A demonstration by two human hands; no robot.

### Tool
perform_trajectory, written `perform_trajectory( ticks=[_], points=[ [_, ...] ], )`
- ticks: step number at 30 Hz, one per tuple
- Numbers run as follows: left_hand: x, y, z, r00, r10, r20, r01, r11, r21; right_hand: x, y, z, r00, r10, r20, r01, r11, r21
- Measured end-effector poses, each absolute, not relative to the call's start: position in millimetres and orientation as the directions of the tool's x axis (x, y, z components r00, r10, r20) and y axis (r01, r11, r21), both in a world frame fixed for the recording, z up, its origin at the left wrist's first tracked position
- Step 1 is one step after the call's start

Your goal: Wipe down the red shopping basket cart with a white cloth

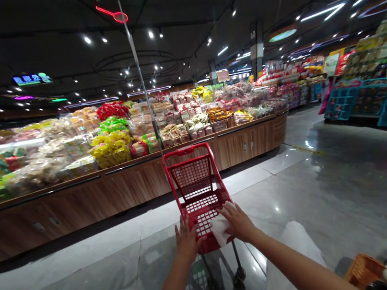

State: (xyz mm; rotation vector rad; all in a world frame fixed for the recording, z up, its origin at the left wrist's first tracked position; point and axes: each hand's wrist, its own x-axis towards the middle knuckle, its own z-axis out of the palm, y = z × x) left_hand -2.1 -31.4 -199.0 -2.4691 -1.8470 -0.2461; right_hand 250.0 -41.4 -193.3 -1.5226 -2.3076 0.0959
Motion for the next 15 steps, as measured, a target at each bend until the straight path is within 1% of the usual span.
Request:
perform_trajectory(
  ticks=[3, 5, 8, 12, 15],
  points=[
    [-4, -26, -202, 0.32, 0.934, 0.157, 0.946, -0.323, -0.009, 246, -32, -193, -0.37, 0.915, 0.164, 0.895, 0.398, -0.2],
    [-4, -23, -202, 0.311, 0.938, 0.155, 0.95, -0.308, -0.039, 241, -30, -193, -0.374, 0.914, 0.154, 0.907, 0.396, -0.146],
    [-2, -20, -201, 0.279, 0.948, 0.15, 0.96, -0.275, -0.049, 227, -31, -191, -0.397, 0.907, 0.141, 0.909, 0.41, -0.076],
    [2, -21, -200, 0.268, 0.954, 0.131, 0.963, -0.264, -0.046, 193, -32, -187, -0.469, 0.877, 0.106, 0.876, 0.477, -0.067],
    [2, -22, -200, 0.228, 0.966, 0.124, 0.973, -0.223, -0.051, 169, -34, -186, -0.486, 0.864, 0.128, 0.865, 0.497, -0.067]
  ],
)
